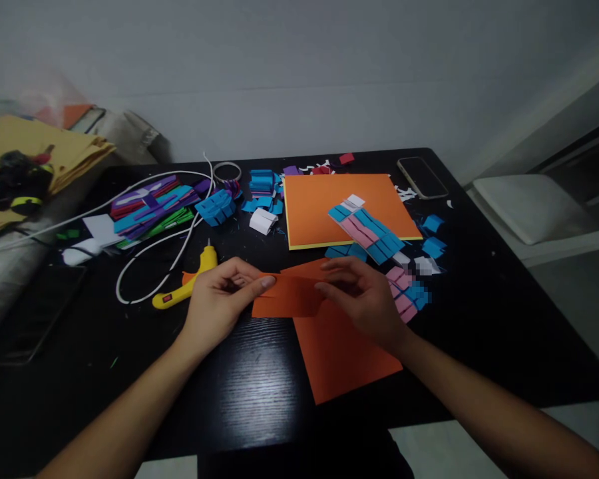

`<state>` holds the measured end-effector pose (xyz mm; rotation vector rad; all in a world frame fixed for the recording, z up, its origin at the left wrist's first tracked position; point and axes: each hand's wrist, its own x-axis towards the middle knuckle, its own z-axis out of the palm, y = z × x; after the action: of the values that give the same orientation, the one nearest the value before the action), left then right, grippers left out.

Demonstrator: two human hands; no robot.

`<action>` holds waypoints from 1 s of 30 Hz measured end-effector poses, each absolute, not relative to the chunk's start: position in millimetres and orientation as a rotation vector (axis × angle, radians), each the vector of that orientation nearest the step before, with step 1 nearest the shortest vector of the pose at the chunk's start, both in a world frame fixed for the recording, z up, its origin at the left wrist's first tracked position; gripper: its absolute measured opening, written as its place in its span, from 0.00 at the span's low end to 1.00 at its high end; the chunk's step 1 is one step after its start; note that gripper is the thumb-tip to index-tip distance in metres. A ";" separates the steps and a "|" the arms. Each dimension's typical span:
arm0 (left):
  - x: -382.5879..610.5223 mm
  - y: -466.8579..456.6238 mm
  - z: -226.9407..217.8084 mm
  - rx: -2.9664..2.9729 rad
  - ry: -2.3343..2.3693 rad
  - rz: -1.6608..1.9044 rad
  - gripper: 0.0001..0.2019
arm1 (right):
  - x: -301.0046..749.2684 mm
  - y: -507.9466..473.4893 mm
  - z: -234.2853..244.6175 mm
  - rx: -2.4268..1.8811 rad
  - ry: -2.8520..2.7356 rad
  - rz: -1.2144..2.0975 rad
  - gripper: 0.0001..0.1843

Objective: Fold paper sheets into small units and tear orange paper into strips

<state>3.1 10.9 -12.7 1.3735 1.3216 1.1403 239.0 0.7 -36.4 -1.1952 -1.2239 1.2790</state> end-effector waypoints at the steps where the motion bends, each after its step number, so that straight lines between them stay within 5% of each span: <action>1: 3.4 10.7 -12.5 1.361 1.318 1.140 0.11 | 239.1 1.3 -36.0 -1.200 -1.201 1.309 0.17; 30: 5.6 11.1 -14.5 1.286 1.319 1.181 0.14 | 240.3 4.3 -43.2 -1.158 -1.073 1.508 0.13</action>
<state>5.6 11.1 -14.5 1.2858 1.3187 1.1810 240.3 4.3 -43.2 -1.1580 -1.0732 1.5082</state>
